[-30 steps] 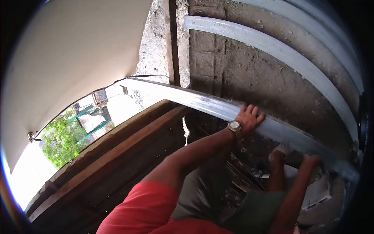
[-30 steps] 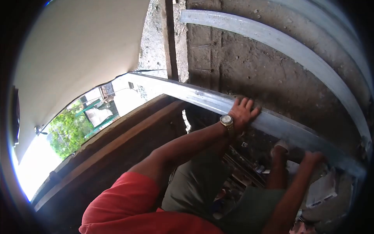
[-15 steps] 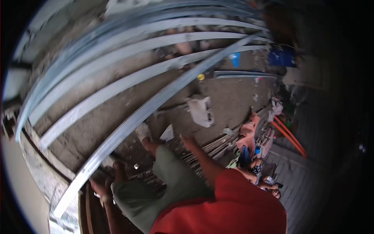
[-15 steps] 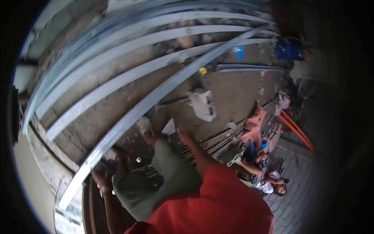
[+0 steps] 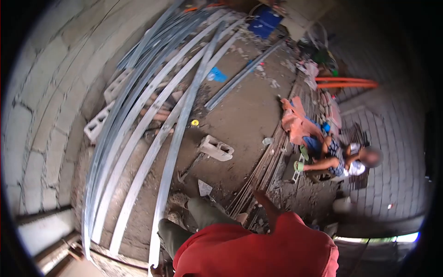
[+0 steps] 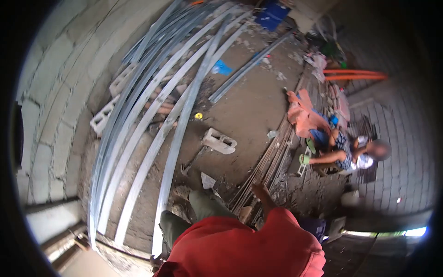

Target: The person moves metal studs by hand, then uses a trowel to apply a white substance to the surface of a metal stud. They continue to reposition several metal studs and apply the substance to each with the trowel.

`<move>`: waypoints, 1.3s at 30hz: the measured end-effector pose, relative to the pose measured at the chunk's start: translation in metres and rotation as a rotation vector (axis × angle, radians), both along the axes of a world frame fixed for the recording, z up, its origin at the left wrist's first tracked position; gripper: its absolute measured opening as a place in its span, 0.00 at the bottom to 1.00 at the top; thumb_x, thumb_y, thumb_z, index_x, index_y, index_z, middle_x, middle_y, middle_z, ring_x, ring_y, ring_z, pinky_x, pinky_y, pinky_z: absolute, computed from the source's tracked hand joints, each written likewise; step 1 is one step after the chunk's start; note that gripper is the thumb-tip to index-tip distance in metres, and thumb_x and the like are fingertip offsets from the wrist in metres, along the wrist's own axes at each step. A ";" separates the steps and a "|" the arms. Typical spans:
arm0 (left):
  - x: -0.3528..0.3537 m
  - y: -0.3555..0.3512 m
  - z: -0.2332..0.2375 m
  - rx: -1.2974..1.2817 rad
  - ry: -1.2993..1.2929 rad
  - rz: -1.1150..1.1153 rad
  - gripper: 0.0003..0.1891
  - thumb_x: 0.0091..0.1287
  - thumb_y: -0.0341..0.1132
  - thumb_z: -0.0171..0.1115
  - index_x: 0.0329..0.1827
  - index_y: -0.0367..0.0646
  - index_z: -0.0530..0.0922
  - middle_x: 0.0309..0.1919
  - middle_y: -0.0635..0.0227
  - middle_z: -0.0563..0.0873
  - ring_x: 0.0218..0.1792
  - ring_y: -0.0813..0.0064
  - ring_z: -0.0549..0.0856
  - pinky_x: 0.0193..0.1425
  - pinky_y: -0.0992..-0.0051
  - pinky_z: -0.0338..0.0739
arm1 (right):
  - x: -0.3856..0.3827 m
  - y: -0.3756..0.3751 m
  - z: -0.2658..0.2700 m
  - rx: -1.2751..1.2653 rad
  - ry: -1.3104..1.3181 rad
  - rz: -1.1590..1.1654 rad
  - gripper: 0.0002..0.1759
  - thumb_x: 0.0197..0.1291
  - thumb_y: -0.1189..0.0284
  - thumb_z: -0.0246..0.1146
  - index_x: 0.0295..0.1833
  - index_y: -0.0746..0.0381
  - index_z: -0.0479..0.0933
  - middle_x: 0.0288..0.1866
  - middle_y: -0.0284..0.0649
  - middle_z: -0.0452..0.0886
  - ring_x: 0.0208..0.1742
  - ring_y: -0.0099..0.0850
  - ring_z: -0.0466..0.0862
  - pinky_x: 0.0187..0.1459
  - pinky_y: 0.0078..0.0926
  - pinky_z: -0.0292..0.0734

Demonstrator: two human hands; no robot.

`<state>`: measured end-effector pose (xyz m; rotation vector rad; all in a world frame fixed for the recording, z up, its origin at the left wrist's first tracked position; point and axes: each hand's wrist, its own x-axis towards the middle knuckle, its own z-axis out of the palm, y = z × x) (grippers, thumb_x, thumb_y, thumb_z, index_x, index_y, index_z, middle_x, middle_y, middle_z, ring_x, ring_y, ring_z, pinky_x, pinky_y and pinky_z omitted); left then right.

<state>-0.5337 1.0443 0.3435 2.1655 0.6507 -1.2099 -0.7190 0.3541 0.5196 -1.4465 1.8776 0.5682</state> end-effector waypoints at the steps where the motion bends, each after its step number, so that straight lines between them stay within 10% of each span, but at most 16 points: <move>1: 0.027 0.003 -0.007 -0.030 -0.052 0.024 0.38 0.56 0.34 0.70 0.67 0.29 0.63 0.38 0.65 0.79 0.38 0.72 0.75 0.45 0.70 0.71 | -0.046 0.011 -0.014 -0.035 -0.046 0.263 0.14 0.64 0.63 0.58 0.49 0.59 0.79 0.35 0.42 0.85 0.35 0.40 0.86 0.35 0.40 0.82; 4: 0.103 0.013 -0.024 -0.211 -0.253 0.117 0.36 0.58 0.35 0.70 0.67 0.28 0.65 0.31 0.69 0.81 0.32 0.75 0.76 0.39 0.71 0.72 | -0.179 0.062 -0.070 -0.350 0.140 1.424 0.14 0.60 0.67 0.60 0.51 0.56 0.80 0.32 0.42 0.85 0.36 0.41 0.86 0.35 0.41 0.81; 6: 0.149 -0.001 -0.006 -0.386 -0.396 0.144 0.38 0.61 0.37 0.67 0.72 0.36 0.59 0.34 0.66 0.84 0.26 0.76 0.76 0.27 0.73 0.71 | -0.247 0.091 -0.086 -0.064 0.081 1.411 0.16 0.60 0.67 0.59 0.54 0.54 0.79 0.33 0.43 0.85 0.36 0.40 0.86 0.34 0.41 0.80; 11: 0.195 -0.026 0.018 -0.254 -0.343 0.014 0.37 0.59 0.36 0.71 0.69 0.38 0.62 0.22 0.73 0.77 0.18 0.80 0.71 0.16 0.76 0.62 | -0.302 0.155 -0.094 0.240 0.093 0.503 0.14 0.60 0.65 0.56 0.49 0.52 0.81 0.32 0.44 0.83 0.32 0.38 0.86 0.37 0.39 0.80; 14: 0.161 -0.035 0.020 -0.007 -0.225 -0.070 0.34 0.56 0.40 0.76 0.63 0.39 0.69 0.20 0.70 0.76 0.15 0.76 0.69 0.15 0.78 0.61 | -0.268 0.146 -0.050 0.104 0.047 1.193 0.19 0.60 0.71 0.57 0.57 0.54 0.77 0.38 0.46 0.85 0.41 0.39 0.87 0.36 0.35 0.82; 20: 0.089 -0.089 0.018 0.122 0.174 -0.392 0.32 0.54 0.48 0.75 0.51 0.30 0.76 0.30 0.57 0.84 0.29 0.67 0.82 0.31 0.64 0.79 | -0.261 0.080 -0.073 0.088 -0.307 0.119 0.12 0.69 0.63 0.56 0.51 0.55 0.81 0.38 0.39 0.84 0.34 0.31 0.86 0.33 0.32 0.80; 27: 0.067 -0.356 0.103 0.242 -0.125 -0.588 0.30 0.55 0.46 0.75 0.51 0.30 0.76 0.33 0.54 0.85 0.39 0.66 0.85 0.40 0.61 0.81 | -0.387 -0.089 -0.212 -0.040 -0.366 0.146 0.15 0.71 0.61 0.52 0.50 0.57 0.80 0.37 0.40 0.84 0.32 0.34 0.85 0.31 0.38 0.80; 28: 0.065 -0.433 0.147 0.265 -0.131 -0.567 0.30 0.55 0.46 0.75 0.50 0.31 0.76 0.33 0.54 0.85 0.40 0.65 0.86 0.41 0.60 0.81 | -0.374 -0.119 -0.165 0.083 -0.378 -0.159 0.15 0.71 0.59 0.52 0.49 0.56 0.80 0.37 0.39 0.84 0.30 0.34 0.85 0.29 0.40 0.79; 29: 0.077 -0.429 0.089 0.184 -0.395 -0.885 0.31 0.53 0.46 0.77 0.54 0.35 0.76 0.39 0.54 0.86 0.43 0.65 0.85 0.43 0.61 0.81 | -0.342 -0.153 -0.092 0.159 -0.359 -0.476 0.16 0.70 0.58 0.52 0.49 0.56 0.80 0.36 0.37 0.84 0.28 0.34 0.84 0.28 0.42 0.79; 30: 0.075 -0.510 0.132 0.113 -0.053 -0.501 0.34 0.51 0.43 0.78 0.59 0.37 0.74 0.44 0.52 0.86 0.46 0.65 0.85 0.48 0.65 0.81 | -0.317 -0.188 -0.031 0.120 -0.406 -0.724 0.18 0.68 0.54 0.54 0.49 0.56 0.79 0.36 0.35 0.84 0.27 0.33 0.83 0.25 0.41 0.78; 31: 0.086 -0.548 0.114 0.099 -0.217 -0.793 0.34 0.53 0.39 0.77 0.61 0.36 0.72 0.44 0.53 0.87 0.47 0.66 0.85 0.49 0.67 0.80 | -0.324 -0.220 -0.024 0.102 -0.408 -0.748 0.18 0.67 0.53 0.55 0.49 0.55 0.78 0.35 0.35 0.85 0.25 0.31 0.83 0.23 0.36 0.77; 39: 0.109 -0.881 0.189 -0.390 -0.262 -0.828 0.40 0.52 0.42 0.76 0.67 0.38 0.68 0.54 0.51 0.82 0.55 0.61 0.82 0.57 0.66 0.78 | -0.367 -0.367 -0.023 -0.085 -0.520 -0.883 0.23 0.67 0.52 0.57 0.58 0.57 0.74 0.40 0.39 0.85 0.30 0.31 0.85 0.23 0.36 0.78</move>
